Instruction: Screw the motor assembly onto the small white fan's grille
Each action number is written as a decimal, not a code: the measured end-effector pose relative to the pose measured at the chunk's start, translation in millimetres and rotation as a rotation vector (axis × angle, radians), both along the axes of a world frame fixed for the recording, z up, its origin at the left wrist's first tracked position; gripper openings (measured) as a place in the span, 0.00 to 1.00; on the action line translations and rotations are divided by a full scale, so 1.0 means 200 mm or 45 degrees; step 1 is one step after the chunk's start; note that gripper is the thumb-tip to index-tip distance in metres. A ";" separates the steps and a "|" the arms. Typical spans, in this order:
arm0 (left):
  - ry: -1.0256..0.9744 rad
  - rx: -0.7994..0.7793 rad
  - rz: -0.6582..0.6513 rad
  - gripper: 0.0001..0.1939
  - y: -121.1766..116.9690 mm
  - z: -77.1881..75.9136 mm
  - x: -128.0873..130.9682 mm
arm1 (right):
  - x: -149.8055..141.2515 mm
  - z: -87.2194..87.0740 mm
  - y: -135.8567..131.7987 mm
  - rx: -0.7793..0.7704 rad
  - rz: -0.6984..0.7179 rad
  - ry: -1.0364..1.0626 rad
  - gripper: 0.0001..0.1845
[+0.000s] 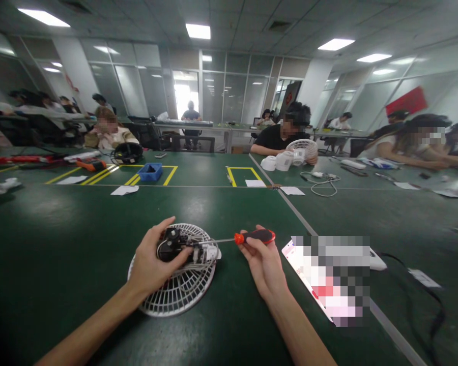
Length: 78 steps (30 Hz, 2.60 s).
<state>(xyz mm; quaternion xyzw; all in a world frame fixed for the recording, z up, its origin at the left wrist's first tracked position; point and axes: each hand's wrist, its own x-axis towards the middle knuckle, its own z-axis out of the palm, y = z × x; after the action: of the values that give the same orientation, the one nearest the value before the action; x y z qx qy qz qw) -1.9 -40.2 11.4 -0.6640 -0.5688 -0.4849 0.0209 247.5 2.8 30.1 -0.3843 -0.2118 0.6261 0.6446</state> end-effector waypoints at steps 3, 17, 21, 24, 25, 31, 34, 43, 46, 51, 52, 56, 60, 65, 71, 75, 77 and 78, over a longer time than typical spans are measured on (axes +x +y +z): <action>0.007 -0.002 -0.016 0.32 0.00 0.00 0.00 | 0.00 0.01 0.00 0.042 -0.009 -0.041 0.33; 0.006 -0.004 -0.062 0.27 0.00 -0.01 -0.01 | 0.01 -0.02 0.00 0.050 -0.027 0.002 0.34; 0.012 -0.005 -0.067 0.23 0.01 0.00 -0.01 | 0.01 -0.01 0.01 0.021 0.019 0.005 0.35; 0.009 -0.003 -0.064 0.23 0.01 0.00 -0.01 | 0.02 -0.02 0.02 -0.018 0.067 -0.063 0.39; 0.010 -0.001 -0.065 0.23 0.01 0.00 -0.01 | 0.02 -0.02 0.02 -0.016 0.073 -0.076 0.41; 0.008 0.006 -0.059 0.23 0.00 0.00 -0.01 | 0.03 -0.04 0.04 0.016 0.044 -0.011 0.29; 0.003 0.012 -0.057 0.22 0.00 0.00 -0.01 | 0.03 -0.04 0.03 0.014 0.071 -0.006 0.25; 0.009 -0.008 -0.056 0.23 0.00 0.00 -0.01 | 0.01 -0.01 0.01 0.000 0.113 0.035 0.18; 0.016 0.003 -0.046 0.23 0.00 0.00 -0.01 | 0.00 -0.02 0.01 -0.027 0.109 -0.034 0.21; 0.071 0.049 0.018 0.23 0.00 -0.01 -0.01 | 0.00 -0.04 0.01 -0.014 0.085 -0.058 0.22; 0.077 0.058 0.022 0.23 0.00 -0.01 -0.01 | -0.01 -0.04 0.01 -0.002 0.073 -0.050 0.21; 0.057 0.027 0.033 0.23 0.01 -0.01 -0.01 | -0.01 -0.02 0.00 0.014 0.057 0.001 0.23; 0.020 -0.023 0.025 0.23 0.01 0.00 0.00 | -0.01 -0.02 0.01 0.019 0.043 0.036 0.22; -0.010 -0.017 0.015 0.23 0.01 0.00 0.00 | 0.01 -0.04 0.02 -0.067 0.098 -0.093 0.23; -0.002 -0.008 -0.005 0.22 0.01 -0.01 -0.01 | 0.02 -0.03 0.02 -0.066 0.110 -0.103 0.20; -0.006 -0.026 0.011 0.23 0.01 -0.01 -0.01 | 0.01 -0.03 0.01 0.035 0.054 -0.066 0.26; -0.015 -0.028 0.012 0.23 0.01 -0.01 -0.01 | 0.00 -0.03 0.00 0.067 0.037 -0.062 0.27; -0.018 -0.027 0.012 0.23 0.01 -0.01 -0.01 | 0.00 -0.03 0.00 0.076 0.031 -0.056 0.28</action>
<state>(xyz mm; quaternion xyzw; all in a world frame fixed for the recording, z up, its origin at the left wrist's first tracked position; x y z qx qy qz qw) -4.4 -38.0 8.6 -0.6581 -0.5771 -0.4833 0.0121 247.9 3.0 25.1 -0.3761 -0.2491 0.6188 0.6431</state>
